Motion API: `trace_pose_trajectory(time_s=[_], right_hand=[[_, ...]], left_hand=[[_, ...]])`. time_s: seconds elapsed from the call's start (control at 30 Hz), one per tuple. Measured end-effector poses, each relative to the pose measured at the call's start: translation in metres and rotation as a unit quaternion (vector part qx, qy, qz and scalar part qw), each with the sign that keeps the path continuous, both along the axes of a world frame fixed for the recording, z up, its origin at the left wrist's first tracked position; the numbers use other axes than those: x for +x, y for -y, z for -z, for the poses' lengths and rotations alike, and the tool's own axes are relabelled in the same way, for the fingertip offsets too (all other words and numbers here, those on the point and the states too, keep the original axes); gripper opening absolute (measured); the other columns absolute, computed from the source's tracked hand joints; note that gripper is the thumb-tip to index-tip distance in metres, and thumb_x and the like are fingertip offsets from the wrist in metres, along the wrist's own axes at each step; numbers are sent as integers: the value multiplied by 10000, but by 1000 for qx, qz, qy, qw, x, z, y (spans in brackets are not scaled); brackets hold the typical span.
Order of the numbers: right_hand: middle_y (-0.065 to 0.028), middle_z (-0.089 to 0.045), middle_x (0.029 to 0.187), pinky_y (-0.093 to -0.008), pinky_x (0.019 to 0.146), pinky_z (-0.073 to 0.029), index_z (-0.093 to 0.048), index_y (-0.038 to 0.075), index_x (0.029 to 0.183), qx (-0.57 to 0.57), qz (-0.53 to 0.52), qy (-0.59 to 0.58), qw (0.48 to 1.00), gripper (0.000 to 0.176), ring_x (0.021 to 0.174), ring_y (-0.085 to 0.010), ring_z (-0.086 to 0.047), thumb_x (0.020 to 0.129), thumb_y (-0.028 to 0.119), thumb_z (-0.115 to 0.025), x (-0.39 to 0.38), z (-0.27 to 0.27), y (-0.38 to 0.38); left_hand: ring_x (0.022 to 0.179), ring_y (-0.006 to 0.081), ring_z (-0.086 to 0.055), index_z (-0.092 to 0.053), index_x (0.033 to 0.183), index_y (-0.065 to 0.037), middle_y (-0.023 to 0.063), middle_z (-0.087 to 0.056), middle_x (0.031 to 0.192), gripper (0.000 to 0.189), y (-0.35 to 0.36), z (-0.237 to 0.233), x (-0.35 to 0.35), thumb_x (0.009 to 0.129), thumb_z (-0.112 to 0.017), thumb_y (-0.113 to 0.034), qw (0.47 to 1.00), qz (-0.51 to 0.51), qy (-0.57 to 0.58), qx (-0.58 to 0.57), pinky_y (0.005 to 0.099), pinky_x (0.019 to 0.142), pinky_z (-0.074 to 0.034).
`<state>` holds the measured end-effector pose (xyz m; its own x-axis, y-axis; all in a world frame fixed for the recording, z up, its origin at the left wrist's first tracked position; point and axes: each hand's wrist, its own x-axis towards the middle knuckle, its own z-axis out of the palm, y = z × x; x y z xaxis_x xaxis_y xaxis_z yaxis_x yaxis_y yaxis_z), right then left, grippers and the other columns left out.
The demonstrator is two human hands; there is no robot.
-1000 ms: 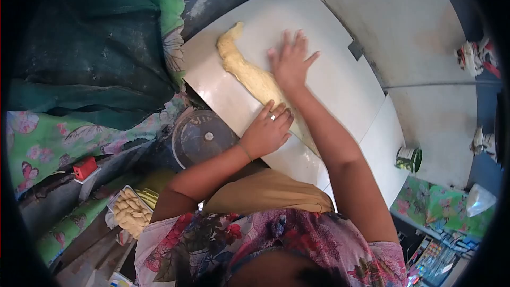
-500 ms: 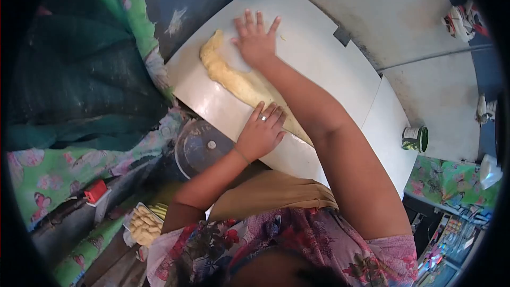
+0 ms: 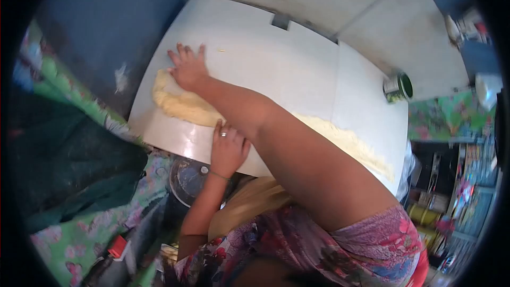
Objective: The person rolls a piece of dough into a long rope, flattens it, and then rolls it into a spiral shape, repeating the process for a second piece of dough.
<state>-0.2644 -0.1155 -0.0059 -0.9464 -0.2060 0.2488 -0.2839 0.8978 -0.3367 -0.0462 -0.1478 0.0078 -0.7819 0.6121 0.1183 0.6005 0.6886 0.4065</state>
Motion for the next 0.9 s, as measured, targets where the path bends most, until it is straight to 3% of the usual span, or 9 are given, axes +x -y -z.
trace_pose_trajectory(time_s=[0.1,0.17,0.27,0.33,0.47,0.53,0.67,0.87,0.9], right_hand=[[-191,-314,1540,-623,1152,-166,-375,120,1478,-101,-93,172,976,604,1439,-362,-274,964,401,-520,6,-13,-29],[-227,-330,1528,-558,1168,-193,-396,77,1463,-51,-292,213,931,627,1434,-375,-289,945,387,-564,44,-32,-98],[-254,-319,1534,-501,1166,-240,-397,59,1467,13,-174,187,967,663,1436,-372,-301,923,374,-611,124,-47,-219],[-259,-340,1522,-439,1166,-267,-397,48,1463,-42,-44,180,982,649,1427,-374,-317,943,380,-597,179,-69,-303],[-237,-358,1517,-406,1155,-295,-412,75,1460,-93,210,156,961,611,1423,-359,-333,957,369,-595,305,-71,-433],[-233,-342,1528,-415,1152,-298,-413,79,1460,-137,289,172,932,605,1426,-357,-330,956,359,-598,366,-76,-464],[-263,-347,1514,-436,1136,-316,-416,76,1455,-130,360,130,915,621,1410,-401,-337,939,360,-612,458,-50,-504],[-267,-336,1517,-460,1146,-300,-404,79,1461,-132,417,54,898,625,1404,-414,-340,925,289,-645,533,-35,-581],[-268,-336,1517,-461,1148,-296,-403,79,1461,-148,420,43,894,621,1403,-414,-341,925,279,-645,543,-38,-594]], left_hand=[[1301,316,-463,-597,1236,-28,153,-571,1280,427,-2,0,2,882,-634,-263,997,-18,-44,67,531,1153,-264],[1334,329,-443,-597,1234,-14,165,-534,1366,418,2,6,0,888,-639,-246,995,-12,-35,93,507,1161,-261],[1321,331,-452,-615,1209,-6,167,-539,1357,396,4,7,0,889,-644,-238,989,-30,-18,143,504,1157,-263],[1324,340,-445,-622,1201,-6,169,-531,1364,390,3,8,1,887,-650,-237,985,-45,-14,167,501,1153,-263],[1364,388,-373,-601,1245,-17,183,-489,1401,426,-28,-8,5,914,-637,-281,991,-107,-50,64,507,1141,-249],[1380,395,-350,-587,1275,-22,190,-476,1418,456,-70,-23,-2,932,-618,-320,993,-67,-87,36,526,1146,-232],[1429,396,-283,-512,1377,-37,206,-415,1478,582,-175,-38,-7,967,-541,-447,998,48,-11,40,561,1161,-188],[1503,330,-116,-248,1552,-166,133,-169,1623,737,-338,-10,48,977,-333,-621,975,200,-53,-77,566,1194,-71],[1506,323,-107,-235,1556,-180,119,-153,1629,724,-357,0,42,982,-330,-611,976,166,-80,-119,578,1190,-61]])
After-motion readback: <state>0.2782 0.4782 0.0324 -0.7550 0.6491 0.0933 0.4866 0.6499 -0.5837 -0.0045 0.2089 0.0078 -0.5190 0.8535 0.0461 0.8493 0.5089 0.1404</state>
